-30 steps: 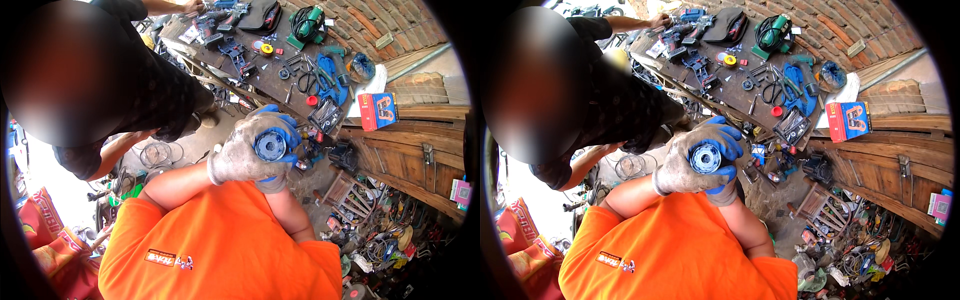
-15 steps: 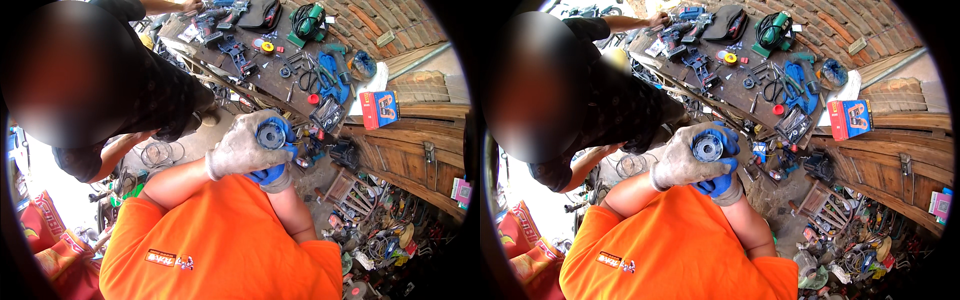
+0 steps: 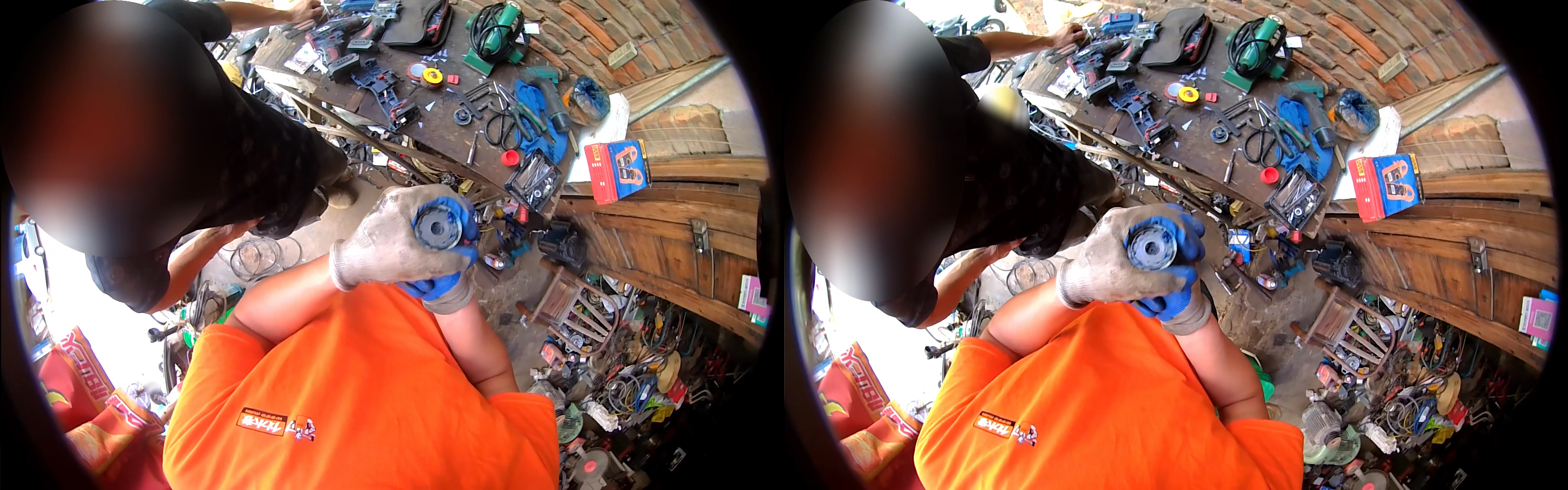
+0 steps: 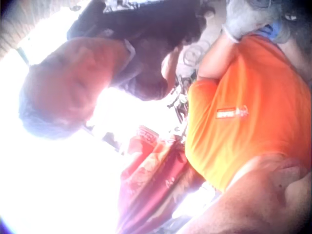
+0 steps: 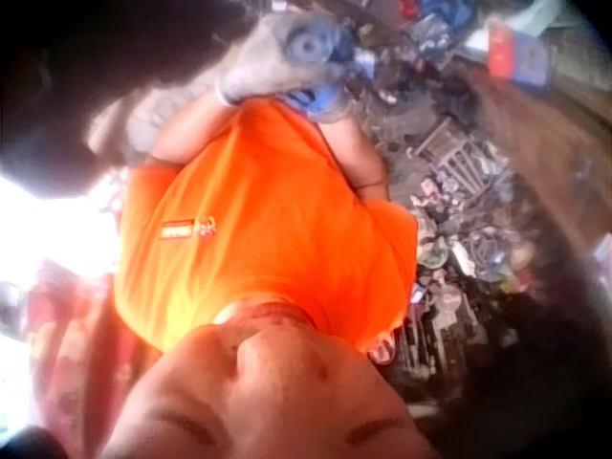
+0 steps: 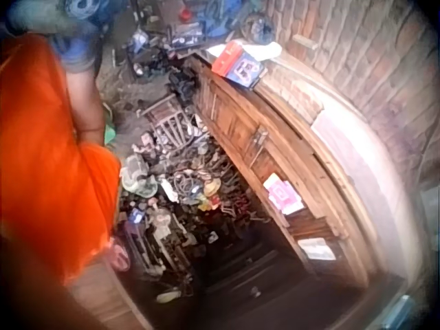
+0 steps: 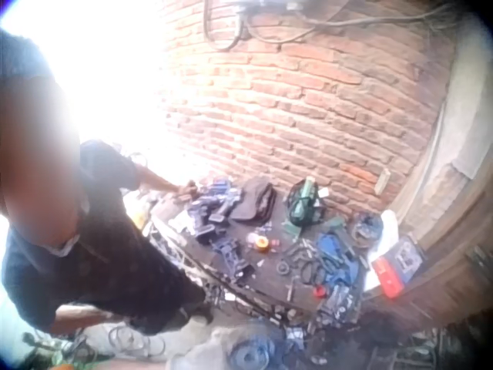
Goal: The person sits on the floor and disassembles a small electric motor by hand, removing the outer casing and internal components. They use pliers to extract a small metal ring from the motor housing and place the disassembled parts on a nearby workbench.
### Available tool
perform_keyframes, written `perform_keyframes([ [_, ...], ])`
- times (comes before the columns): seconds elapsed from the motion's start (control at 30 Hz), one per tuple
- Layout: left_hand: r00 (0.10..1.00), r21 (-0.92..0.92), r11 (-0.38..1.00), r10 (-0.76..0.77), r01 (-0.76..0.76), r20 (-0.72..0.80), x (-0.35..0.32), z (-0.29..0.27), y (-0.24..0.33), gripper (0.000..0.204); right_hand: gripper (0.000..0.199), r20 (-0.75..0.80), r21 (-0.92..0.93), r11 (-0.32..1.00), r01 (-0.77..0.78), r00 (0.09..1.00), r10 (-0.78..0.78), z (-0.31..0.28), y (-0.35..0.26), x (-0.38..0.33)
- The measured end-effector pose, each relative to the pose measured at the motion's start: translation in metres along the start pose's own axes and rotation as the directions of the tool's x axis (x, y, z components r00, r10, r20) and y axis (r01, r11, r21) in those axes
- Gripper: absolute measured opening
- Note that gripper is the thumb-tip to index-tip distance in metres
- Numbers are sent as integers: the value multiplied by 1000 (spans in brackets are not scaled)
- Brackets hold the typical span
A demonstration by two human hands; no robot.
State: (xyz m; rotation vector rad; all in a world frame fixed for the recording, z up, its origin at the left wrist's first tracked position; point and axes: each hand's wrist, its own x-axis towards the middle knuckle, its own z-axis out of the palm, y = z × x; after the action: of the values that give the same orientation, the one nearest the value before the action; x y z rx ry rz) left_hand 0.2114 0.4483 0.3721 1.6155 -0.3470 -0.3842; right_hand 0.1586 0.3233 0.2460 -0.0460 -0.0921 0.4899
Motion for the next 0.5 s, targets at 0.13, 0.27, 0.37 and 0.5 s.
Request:
perform_keyframes([
  [0.13, 986, -67, 989, 135, -128, 102, -2, -8, -3, 34, 65, -73, -64, 995, 73, 994, -78, 9, 2, 2],
  [0.27, 995, -44, 994, 96, -98, -41, -11, 5, 0, 33, 64, -145, -212, 956, 204, 960, -238, 20, 19, -3],
  [0.37, 988, 15, 989, 145, -145, -60, -17, 9, 0, 33, 64, -154, -275, 931, 240, 945, -289, 25, 24, -8],
  [0.5, 985, 20, 987, 163, -162, -62, -24, 6, -1, 34, 64, -156, -314, 913, 262, 934, -321, 29, 29, -11],
])
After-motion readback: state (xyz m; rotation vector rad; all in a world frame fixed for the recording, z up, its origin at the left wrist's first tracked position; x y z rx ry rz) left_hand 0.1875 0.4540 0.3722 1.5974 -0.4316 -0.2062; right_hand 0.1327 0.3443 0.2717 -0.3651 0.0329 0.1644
